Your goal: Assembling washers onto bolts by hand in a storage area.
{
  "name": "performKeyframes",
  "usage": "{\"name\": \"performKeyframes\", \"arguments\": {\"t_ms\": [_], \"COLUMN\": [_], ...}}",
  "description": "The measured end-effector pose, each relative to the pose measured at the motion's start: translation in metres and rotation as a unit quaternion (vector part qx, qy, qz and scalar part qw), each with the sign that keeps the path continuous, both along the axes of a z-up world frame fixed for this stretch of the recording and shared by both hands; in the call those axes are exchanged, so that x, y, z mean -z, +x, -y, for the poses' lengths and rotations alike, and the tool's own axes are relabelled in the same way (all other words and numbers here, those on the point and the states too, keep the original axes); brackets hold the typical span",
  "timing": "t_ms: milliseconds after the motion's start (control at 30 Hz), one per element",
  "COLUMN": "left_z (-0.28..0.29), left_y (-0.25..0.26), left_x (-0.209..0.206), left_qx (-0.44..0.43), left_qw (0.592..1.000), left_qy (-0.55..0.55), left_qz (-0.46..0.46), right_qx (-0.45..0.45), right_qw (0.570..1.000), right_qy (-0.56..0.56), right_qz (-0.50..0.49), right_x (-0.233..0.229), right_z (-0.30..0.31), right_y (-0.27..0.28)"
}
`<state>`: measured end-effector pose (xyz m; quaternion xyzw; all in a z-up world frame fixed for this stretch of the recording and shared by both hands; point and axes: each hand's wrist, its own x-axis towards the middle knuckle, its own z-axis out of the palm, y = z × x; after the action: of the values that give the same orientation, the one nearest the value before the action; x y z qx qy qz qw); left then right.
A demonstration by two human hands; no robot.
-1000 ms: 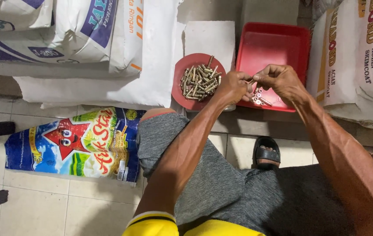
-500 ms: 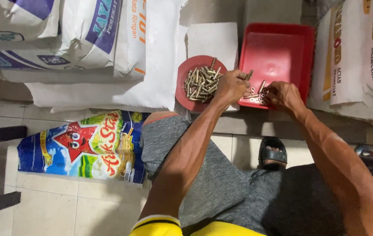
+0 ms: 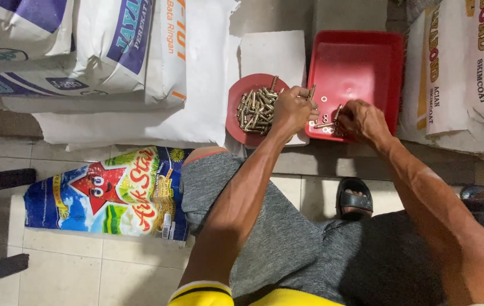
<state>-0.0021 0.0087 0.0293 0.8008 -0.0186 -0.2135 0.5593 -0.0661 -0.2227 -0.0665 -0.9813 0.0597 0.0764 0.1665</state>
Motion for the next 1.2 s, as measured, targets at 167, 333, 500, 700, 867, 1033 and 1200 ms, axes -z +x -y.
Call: {"name": "performKeyframes", "arguments": {"t_ms": [167,333,500,700,867,1033,1200], "left_z": [-0.008,-0.014,-0.017,-0.018,-0.025,-0.010,0.001], "left_y": [-0.003,0.001,0.004,0.004,0.007,0.006,0.009], "left_x": [-0.017,-0.012,0.000,-0.003,0.011,0.004,0.014], "left_qx": [-0.033,-0.027,-0.004,0.024,0.001,-0.002,0.014], "left_qw": [0.992,0.988,0.998,0.996,0.976,0.987,0.993], "left_qy": [-0.104,-0.127,-0.049,-0.068,-0.188,-0.144,-0.101], "left_qz": [-0.069,-0.086,-0.029,-0.058,-0.109,-0.070,-0.054], "right_qx": [-0.026,-0.103,-0.047,-0.047,0.044,0.081,0.086], "right_qw": [0.997,0.993,0.999,0.999,0.940,0.823,0.807], "right_qy": [0.012,0.012,0.005,0.022,0.331,0.555,0.581], "right_qz": [0.070,0.057,0.020,-0.015,0.067,0.087,0.056], "right_x": [-0.003,0.004,0.082,0.057,-0.022,-0.106,-0.130], "right_z": [-0.019,-0.027,0.000,-0.009,-0.035,-0.051,-0.061], "right_y": [0.027,0.038,0.059,0.057,0.045,0.038,0.027]}}
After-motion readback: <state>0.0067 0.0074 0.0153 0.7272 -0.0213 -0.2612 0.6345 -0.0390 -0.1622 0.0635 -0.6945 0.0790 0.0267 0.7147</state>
